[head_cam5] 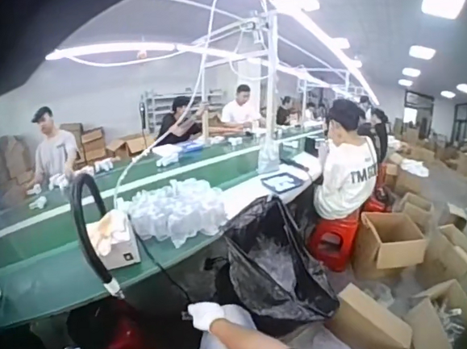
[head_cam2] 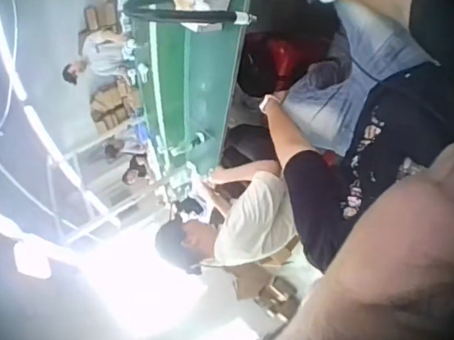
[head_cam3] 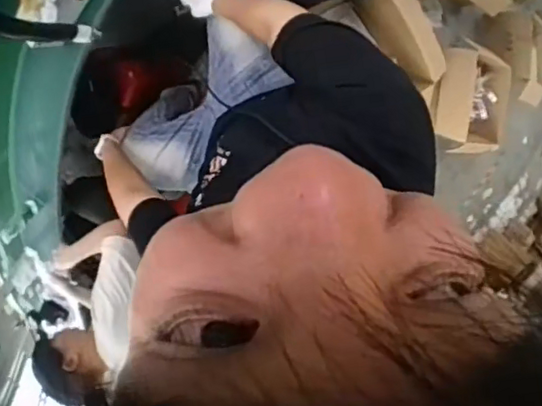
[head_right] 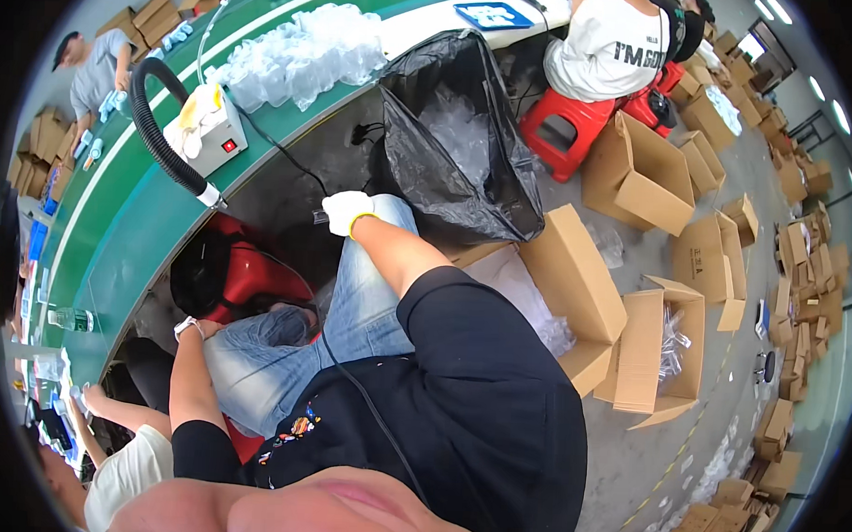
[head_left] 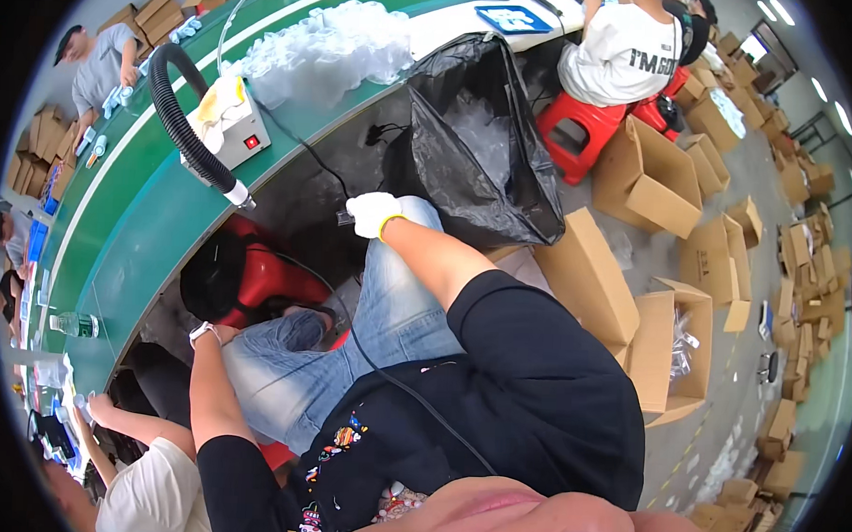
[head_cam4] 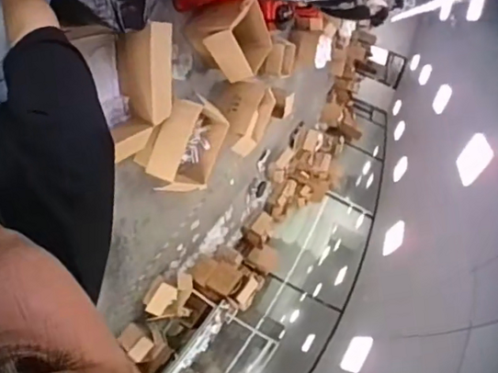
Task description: Assembling components of a handheld electronic device using a powered screwdriver on a manual assembly line.
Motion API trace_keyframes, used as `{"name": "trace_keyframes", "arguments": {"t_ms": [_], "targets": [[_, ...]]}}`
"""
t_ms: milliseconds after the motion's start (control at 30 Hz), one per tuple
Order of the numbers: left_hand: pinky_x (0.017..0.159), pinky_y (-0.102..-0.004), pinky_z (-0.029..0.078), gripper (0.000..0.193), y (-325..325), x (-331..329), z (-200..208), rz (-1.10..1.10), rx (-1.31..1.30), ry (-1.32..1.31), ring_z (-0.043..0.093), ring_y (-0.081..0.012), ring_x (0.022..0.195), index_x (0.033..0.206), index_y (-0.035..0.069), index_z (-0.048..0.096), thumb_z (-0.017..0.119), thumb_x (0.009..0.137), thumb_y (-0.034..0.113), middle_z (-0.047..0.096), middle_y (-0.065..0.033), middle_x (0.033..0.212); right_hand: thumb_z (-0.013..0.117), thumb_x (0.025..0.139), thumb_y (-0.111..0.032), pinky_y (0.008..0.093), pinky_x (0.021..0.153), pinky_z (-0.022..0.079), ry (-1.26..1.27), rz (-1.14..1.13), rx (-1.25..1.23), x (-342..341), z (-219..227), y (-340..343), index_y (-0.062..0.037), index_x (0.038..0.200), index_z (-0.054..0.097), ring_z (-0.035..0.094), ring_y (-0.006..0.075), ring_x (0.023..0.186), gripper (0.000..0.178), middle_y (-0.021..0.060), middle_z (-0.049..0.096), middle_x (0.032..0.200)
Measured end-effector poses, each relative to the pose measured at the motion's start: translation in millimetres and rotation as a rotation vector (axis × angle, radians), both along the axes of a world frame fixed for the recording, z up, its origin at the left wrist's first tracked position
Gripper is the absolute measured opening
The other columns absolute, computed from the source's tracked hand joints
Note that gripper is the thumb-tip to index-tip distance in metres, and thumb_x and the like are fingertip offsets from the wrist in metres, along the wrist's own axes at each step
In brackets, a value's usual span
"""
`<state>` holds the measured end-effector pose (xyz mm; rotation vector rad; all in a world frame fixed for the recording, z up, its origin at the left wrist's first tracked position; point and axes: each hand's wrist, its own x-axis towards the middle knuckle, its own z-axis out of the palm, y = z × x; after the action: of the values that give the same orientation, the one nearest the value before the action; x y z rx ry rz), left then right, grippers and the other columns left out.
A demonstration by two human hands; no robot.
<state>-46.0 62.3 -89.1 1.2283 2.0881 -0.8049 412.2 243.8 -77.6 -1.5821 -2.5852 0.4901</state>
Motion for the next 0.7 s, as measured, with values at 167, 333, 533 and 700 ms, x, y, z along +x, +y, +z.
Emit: {"name": "trace_keyframes", "arguments": {"t_ms": [167,333,533,700], "targets": [[0.124,-0.0419,0.029,0.086,-11.5,-18.9,-15.9,0.085,-0.047,0.006,0.039,-0.0319,0.150,0.150,0.012,0.054,0.067,0.085,0.067,0.048,-0.0143,0.159,0.066,0.079,-0.022,0.0503,0.087,0.057,-0.081,0.129,-0.110,-26.3,-3.2,40.2,-0.0121,0.103,0.076,0.072,0.0387,0.100,0.027,0.0174,0.075,0.106],[0.114,-0.0401,0.044,0.078,-19.8,9.0,12.1,0.083,0.259,0.004,0.054,-0.0266,0.139,0.148,0.017,0.057,0.061,0.086,0.065,0.056,-0.0062,0.152,0.069,0.085,-0.039,0.0505,0.096,0.054,-0.110,0.258,-0.105,-13.5,-29.3,75.1,-0.0111,0.115,0.073,0.067,0.0407,0.112,0.042,0.0194,0.071,0.121],[0.095,-0.0843,0.041,0.041,4.6,47.5,65.6,0.048,0.184,0.020,0.064,-0.0324,0.124,0.128,0.029,0.072,0.053,0.097,0.049,0.068,-0.0022,0.133,0.062,0.094,-0.049,0.0417,0.120,0.036,-0.087,0.473,-0.053,43.9,-84.0,122.5,-0.0038,0.141,0.060,0.048,0.0335,0.141,0.066,0.0215,0.055,0.149],[0.100,-0.0747,0.043,0.053,-46.0,44.6,36.0,0.220,0.020,0.195,0.058,-0.0338,0.132,0.142,0.025,0.062,0.056,0.095,0.049,0.063,-0.0043,0.142,0.083,0.075,-0.020,0.0407,0.091,0.053,-0.139,0.195,-0.128,-2.6,-48.2,71.1,-0.0031,0.106,0.068,0.071,0.0334,0.094,0.039,0.0171,0.074,0.097]]}}
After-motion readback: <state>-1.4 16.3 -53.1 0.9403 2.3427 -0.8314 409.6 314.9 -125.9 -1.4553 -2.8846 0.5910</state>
